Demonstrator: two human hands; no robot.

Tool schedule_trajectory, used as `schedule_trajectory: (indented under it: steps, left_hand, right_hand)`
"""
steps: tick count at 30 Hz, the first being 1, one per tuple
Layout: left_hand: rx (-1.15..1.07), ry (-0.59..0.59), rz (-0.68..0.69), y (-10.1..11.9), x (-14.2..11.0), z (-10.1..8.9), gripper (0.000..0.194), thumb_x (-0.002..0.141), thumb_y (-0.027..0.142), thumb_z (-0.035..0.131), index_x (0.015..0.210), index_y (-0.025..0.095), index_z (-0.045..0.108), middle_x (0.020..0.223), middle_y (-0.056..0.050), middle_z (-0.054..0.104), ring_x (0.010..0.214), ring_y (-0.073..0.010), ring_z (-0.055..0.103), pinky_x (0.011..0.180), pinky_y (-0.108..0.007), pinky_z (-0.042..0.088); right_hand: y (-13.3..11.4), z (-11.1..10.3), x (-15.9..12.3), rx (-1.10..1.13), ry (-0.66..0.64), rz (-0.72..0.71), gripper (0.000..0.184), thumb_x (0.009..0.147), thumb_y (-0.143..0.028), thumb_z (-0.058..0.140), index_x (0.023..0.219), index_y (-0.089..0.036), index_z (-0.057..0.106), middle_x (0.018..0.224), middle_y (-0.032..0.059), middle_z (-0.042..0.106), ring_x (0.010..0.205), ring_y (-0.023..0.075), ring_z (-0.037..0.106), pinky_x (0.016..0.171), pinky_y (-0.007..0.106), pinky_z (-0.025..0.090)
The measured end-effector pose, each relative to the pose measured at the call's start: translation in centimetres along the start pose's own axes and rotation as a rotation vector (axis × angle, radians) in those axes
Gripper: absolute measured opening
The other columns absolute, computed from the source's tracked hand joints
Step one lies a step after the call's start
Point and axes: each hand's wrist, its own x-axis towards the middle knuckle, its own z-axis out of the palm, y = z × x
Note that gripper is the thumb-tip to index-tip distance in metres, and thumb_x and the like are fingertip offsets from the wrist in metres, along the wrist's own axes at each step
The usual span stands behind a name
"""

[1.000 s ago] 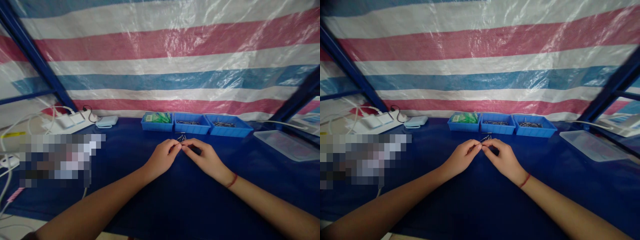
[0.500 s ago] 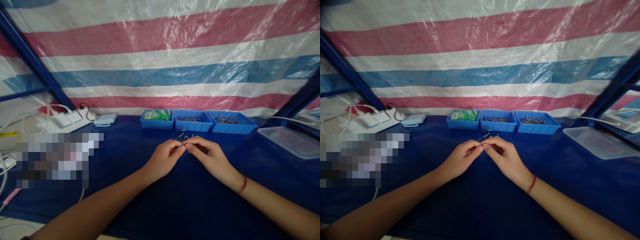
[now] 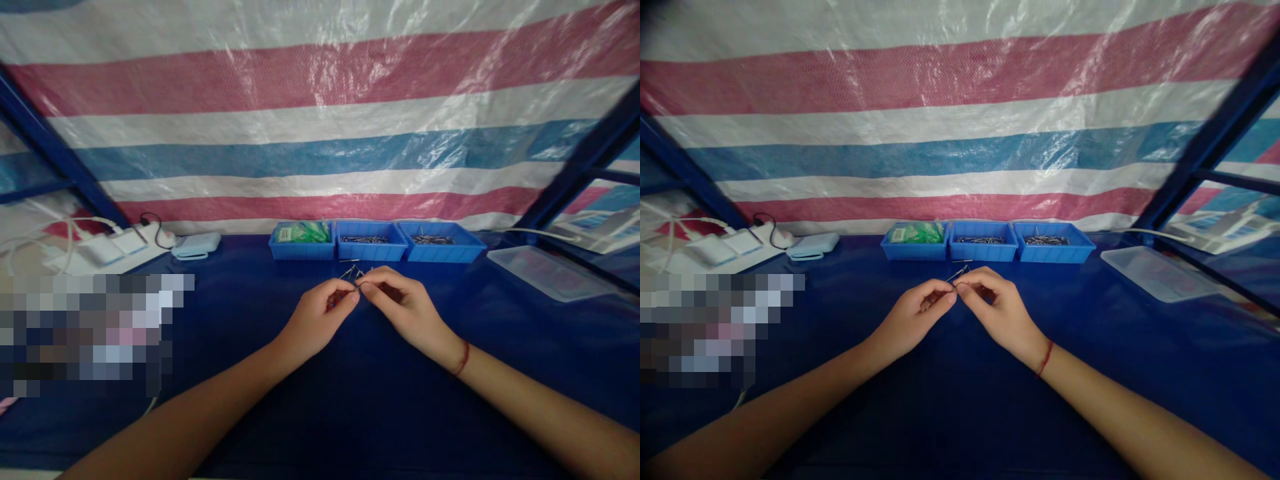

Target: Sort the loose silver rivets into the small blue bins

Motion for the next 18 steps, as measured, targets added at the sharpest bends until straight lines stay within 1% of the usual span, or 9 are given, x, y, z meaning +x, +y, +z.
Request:
schedule_trajectory:
  steps: [4, 7, 9, 10, 12, 14, 15, 17, 18]
  left_hand:
    - [0.094, 0.092, 0.061, 0.6, -0.2, -0.4, 0.011, 0.083, 0.024, 0.055, 0.083, 0.017, 0.062, 0.076, 0.000, 0.062, 0.068, -0.0121, 0.055, 0.065, -0.023, 0.043]
    - [0.168, 0.120, 0.116, 0.8, -0.3, -0.7, 0.010, 0.083, 0.025, 0.055, 0.080, 0.017, 0.062, 0.075, 0.000, 0.062, 0.067, -0.0119, 0.055, 0.064, -0.024, 0.043]
    - [0.159, 0.125, 0.118, 0.8, -0.2, -0.8, 0.010, 0.084, 0.027, 0.055, 0.083, 0.018, 0.061, 0.077, 0.000, 0.063, 0.068, -0.0121, 0.056, 0.066, -0.024, 0.043]
    - [0.147, 0.124, 0.112, 0.8, -0.2, -0.8, 0.012, 0.084, 0.028, 0.055, 0.090, 0.019, 0.059, 0.078, 0.001, 0.063, 0.069, -0.0120, 0.057, 0.066, -0.024, 0.044]
    - [0.132, 0.117, 0.104, 0.7, -0.2, -0.7, 0.025, 0.085, 0.029, 0.054, 0.108, 0.020, 0.053, 0.081, 0.001, 0.062, 0.070, -0.0119, 0.057, 0.068, -0.025, 0.044]
    - [0.160, 0.096, 0.102, 0.6, -0.1, -0.7, 0.036, 0.085, 0.030, 0.053, 0.119, 0.019, 0.045, 0.082, 0.000, 0.061, 0.071, -0.0124, 0.057, 0.068, -0.026, 0.045]
    - [0.189, 0.086, 0.105, 0.6, 0.0, -0.7, 0.037, 0.086, 0.029, 0.052, 0.120, 0.019, 0.044, 0.083, 0.000, 0.061, 0.072, -0.0128, 0.057, 0.068, -0.026, 0.045]
    - [0.259, 0.078, 0.115, 0.4, 0.1, -0.7, 0.031, 0.086, 0.027, 0.051, 0.116, 0.020, 0.049, 0.084, -0.001, 0.062, 0.076, -0.0139, 0.058, 0.070, -0.027, 0.045]
    - [0.292, 0.076, 0.120, 0.3, 0.2, -0.7, 0.027, 0.086, 0.026, 0.051, 0.112, 0.020, 0.052, 0.086, -0.002, 0.062, 0.078, -0.0146, 0.058, 0.073, -0.028, 0.045]
  right_hand:
    - [-0.1, -0.2, 0.0, -0.093, -0.021, -0.043, 0.010, 0.084, -0.029, 0.057, 0.083, -0.021, 0.064, 0.081, 0.0032, 0.062, 0.073, 0.0156, 0.060, 0.065, 0.029, 0.048]
    - [-0.6, -0.2, 0.0, -0.172, -0.104, -0.101, 0.011, 0.087, -0.026, 0.053, 0.083, -0.020, 0.062, 0.080, 0.0032, 0.060, 0.073, 0.0152, 0.058, 0.066, 0.029, 0.048]
    - [-0.9, -0.5, 0.1, -0.216, -0.158, -0.142, 0.013, 0.088, -0.025, 0.050, 0.082, -0.020, 0.060, 0.078, 0.0033, 0.060, 0.074, 0.0153, 0.058, 0.068, 0.029, 0.048]
    - [-1.0, -0.8, 0.3, -0.241, -0.158, -0.158, 0.015, 0.089, -0.025, 0.049, 0.081, -0.020, 0.060, 0.078, 0.0032, 0.060, 0.074, 0.0154, 0.058, 0.068, 0.029, 0.048]
    - [-0.9, -2.0, 1.1, -0.319, -0.067, -0.178, 0.017, 0.089, -0.027, 0.047, 0.079, -0.020, 0.059, 0.078, 0.0034, 0.061, 0.074, 0.0161, 0.059, 0.069, 0.029, 0.047]
    - [-0.1, -4.3, 2.2, -0.463, 0.141, -0.173, 0.020, 0.089, -0.031, 0.046, 0.078, -0.020, 0.059, 0.078, 0.0043, 0.063, 0.073, 0.0176, 0.059, 0.068, 0.030, 0.047]
    - [0.4, -5.8, 2.8, -0.572, 0.269, -0.149, 0.021, 0.089, -0.032, 0.045, 0.079, -0.020, 0.060, 0.078, 0.0051, 0.063, 0.071, 0.0187, 0.059, 0.067, 0.031, 0.046]
    - [1.9, -8.8, 3.9, -0.859, 0.462, -0.076, 0.026, 0.088, -0.035, 0.043, 0.080, -0.019, 0.061, 0.075, 0.0072, 0.063, 0.068, 0.0204, 0.059, 0.066, 0.034, 0.046]
    - [2.8, -10.2, 4.3, -1.015, 0.468, -0.018, 0.028, 0.088, -0.034, 0.040, 0.082, -0.018, 0.062, 0.077, 0.0088, 0.064, 0.071, 0.0219, 0.060, 0.068, 0.035, 0.046]
